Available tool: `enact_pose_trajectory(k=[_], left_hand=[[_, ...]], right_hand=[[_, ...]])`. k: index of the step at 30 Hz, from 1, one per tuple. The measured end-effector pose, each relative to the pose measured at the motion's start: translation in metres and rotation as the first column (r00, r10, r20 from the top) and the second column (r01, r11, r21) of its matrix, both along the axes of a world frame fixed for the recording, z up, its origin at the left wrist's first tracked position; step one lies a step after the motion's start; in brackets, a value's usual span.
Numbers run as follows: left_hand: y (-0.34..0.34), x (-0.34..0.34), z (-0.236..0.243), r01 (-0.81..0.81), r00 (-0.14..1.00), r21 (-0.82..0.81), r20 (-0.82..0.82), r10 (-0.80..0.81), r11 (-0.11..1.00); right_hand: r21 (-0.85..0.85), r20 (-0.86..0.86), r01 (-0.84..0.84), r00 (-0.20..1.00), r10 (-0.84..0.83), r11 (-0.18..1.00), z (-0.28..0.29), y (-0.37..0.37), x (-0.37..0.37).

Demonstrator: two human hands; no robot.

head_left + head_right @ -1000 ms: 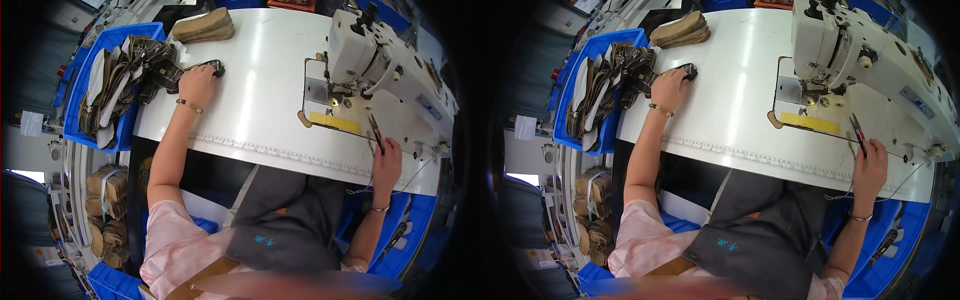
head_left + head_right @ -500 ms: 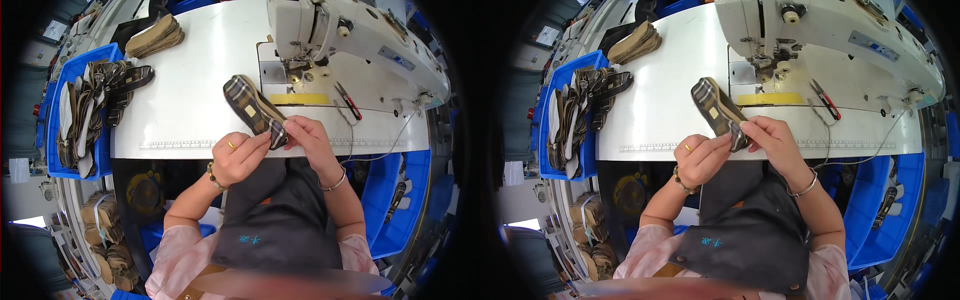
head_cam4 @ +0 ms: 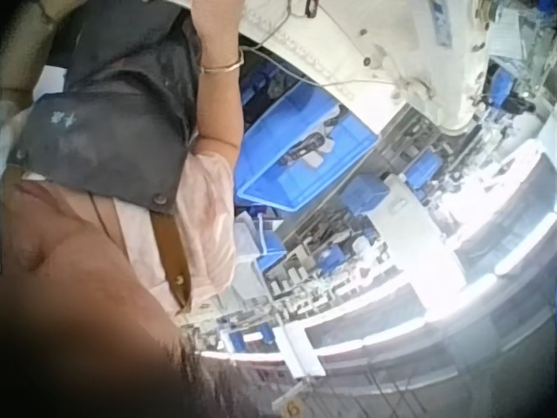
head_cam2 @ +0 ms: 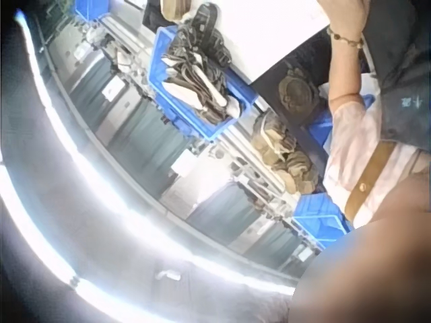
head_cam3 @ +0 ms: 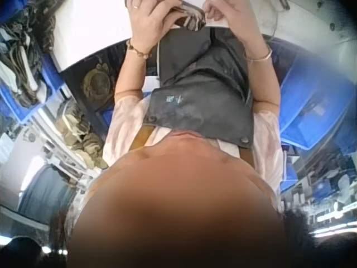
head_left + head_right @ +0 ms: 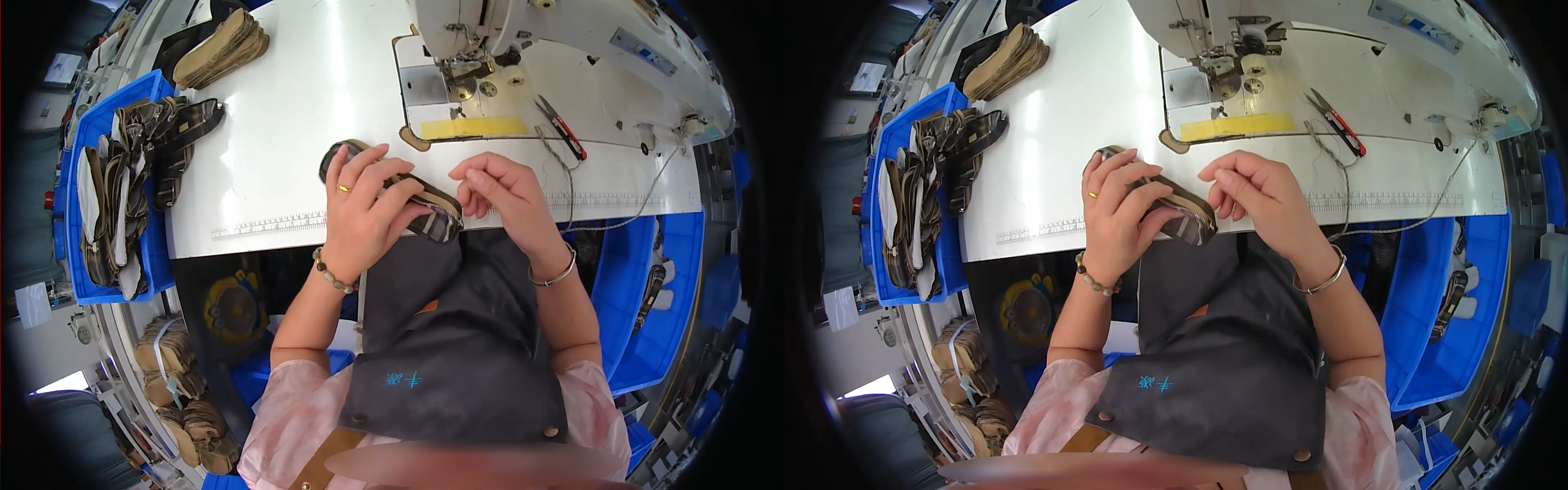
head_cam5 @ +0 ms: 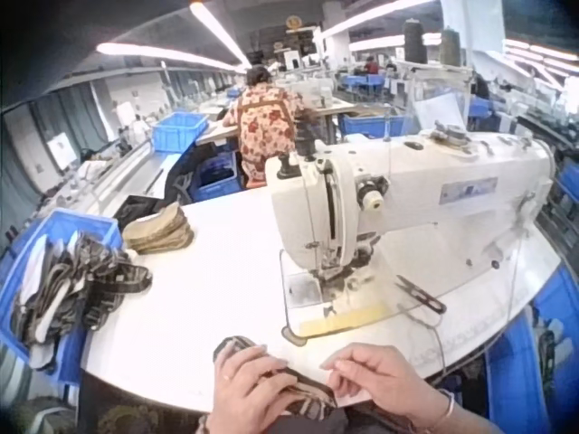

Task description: The recorder uses an industrial sewing machine to assemble and finish leather pouches, including trimming threads and stitching edges.

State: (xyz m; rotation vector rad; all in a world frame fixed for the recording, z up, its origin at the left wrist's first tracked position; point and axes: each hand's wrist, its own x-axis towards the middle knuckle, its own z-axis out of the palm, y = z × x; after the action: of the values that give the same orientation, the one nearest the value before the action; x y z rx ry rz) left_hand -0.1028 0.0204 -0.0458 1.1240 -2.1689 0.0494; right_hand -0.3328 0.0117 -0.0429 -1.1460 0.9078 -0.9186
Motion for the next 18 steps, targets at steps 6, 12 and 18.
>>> enact_pose_trajectory(k=[6,12,18], left_hand=[[0.004,0.001,-0.009,0.044,0.998,-0.111,-0.05,-0.049,0.993],[0.008,0.002,-0.013,0.078,0.994,-0.189,-0.064,-0.091,0.979],[0.015,0.004,-0.017,0.061,0.995,-0.208,-0.062,-0.075,0.976]], right_hand=[[0.054,-0.048,-0.031,0.998,0.033,0.998,0.005,0.004,-0.002],[-0.001,-0.116,-0.119,0.986,0.118,0.993,0.007,0.008,-0.001],[-0.075,-0.253,-0.053,0.967,0.032,0.996,0.0,0.02,0.004]])
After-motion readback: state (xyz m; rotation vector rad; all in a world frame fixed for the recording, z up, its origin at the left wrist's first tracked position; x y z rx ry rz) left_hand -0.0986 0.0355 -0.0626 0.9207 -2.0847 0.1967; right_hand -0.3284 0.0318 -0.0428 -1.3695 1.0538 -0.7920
